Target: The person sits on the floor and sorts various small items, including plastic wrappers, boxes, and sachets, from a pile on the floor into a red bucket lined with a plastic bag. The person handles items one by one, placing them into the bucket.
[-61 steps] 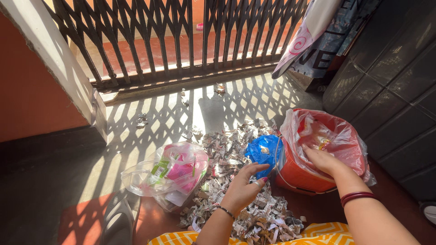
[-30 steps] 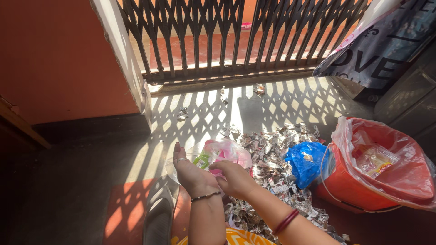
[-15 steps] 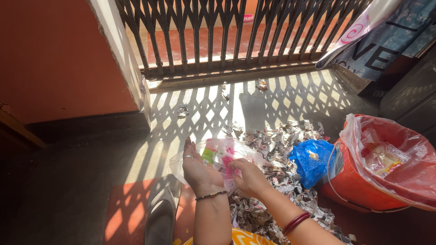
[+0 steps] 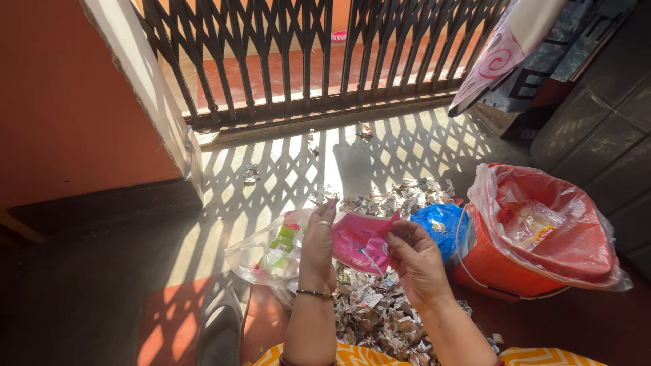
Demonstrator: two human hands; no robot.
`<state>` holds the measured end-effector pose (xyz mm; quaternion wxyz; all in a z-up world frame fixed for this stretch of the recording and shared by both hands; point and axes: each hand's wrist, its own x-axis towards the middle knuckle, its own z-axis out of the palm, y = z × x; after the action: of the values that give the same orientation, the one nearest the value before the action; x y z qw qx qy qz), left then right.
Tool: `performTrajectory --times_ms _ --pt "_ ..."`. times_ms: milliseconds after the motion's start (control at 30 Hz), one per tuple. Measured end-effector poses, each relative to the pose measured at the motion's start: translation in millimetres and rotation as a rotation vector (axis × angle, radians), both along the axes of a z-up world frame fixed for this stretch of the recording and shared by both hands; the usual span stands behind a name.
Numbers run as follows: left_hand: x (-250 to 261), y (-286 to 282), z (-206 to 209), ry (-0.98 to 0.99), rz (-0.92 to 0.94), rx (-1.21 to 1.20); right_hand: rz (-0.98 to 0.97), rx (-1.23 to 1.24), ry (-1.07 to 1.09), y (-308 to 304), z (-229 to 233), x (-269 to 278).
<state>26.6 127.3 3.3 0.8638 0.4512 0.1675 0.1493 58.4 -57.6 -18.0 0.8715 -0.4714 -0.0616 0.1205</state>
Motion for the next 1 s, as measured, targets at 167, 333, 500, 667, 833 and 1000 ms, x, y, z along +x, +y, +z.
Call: performTrajectory --times_ms 167,333,500,667,833,1000 --pt "-3.0 -44.7 12.2 0.129 -0.473 0.367 -0.15 0.076 -0.008 -43.2 34.7 -15.3" --pt "-22.6 -71.7 20.7 0.069 -0.758 0.124 -0.243 -0.13 -0.235 -74.8 38.4 -24.7" --pt "-26.2 -74.8 14.1 -0.051 -0.714 -0.07 -0.186 -0.45 -0.399 -81.1 27.0 -39.0" --pt "-23.1 -68.4 -3.0 -0.039 -0.585 -0.14 -0.084 -0.396 0.032 -71.2 39.7 -53.1" --pt "-22.3 -80.2 1.3 -0.175 -0.241 0.697 0.022 -0.18 0.147 -70.4 58.7 -59.9" --pt "-38.3 -86.5 24.6 -0.288 -0.233 0.992 -0.041 -0.235 0.041 -71.5 53.4 -50.9"
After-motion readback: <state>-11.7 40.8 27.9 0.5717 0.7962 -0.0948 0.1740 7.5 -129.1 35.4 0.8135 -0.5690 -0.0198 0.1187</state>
